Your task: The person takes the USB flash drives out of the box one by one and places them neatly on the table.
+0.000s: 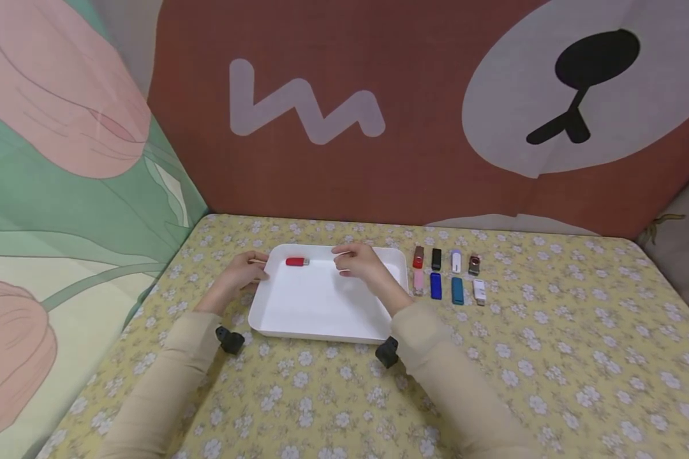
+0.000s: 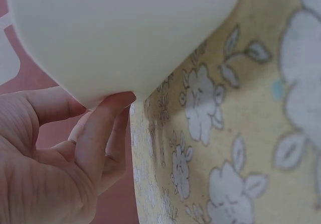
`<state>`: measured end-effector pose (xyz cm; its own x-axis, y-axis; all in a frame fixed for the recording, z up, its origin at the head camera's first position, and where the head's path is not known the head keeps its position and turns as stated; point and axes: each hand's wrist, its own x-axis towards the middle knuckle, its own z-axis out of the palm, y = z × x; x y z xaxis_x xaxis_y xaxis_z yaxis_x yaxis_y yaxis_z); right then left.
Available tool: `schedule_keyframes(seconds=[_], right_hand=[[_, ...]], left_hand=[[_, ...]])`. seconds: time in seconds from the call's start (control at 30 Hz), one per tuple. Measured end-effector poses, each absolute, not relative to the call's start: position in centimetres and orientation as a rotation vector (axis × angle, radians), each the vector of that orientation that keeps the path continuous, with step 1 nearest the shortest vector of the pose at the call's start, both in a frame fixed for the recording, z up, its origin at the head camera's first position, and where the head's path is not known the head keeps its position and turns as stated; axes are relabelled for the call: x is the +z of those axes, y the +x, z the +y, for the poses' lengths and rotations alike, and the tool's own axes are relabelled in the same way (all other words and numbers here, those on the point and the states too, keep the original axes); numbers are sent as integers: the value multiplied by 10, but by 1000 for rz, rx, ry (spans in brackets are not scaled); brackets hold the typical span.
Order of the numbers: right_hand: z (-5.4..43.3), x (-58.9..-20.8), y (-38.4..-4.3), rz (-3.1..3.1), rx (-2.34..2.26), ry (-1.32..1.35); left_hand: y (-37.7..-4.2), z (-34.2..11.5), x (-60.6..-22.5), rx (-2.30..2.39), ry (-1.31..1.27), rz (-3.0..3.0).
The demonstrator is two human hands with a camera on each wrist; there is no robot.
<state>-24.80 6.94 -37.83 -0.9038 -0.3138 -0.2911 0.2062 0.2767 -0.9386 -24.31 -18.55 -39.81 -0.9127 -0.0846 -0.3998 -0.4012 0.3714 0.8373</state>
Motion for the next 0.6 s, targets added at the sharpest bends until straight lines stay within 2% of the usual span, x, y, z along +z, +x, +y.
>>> schedule_keyframes(seconds=[0.6], right_hand=[[19, -395, -262, 2203, -1671, -33]], left_hand=[[-242, -185, -396, 1582, -409, 2333]])
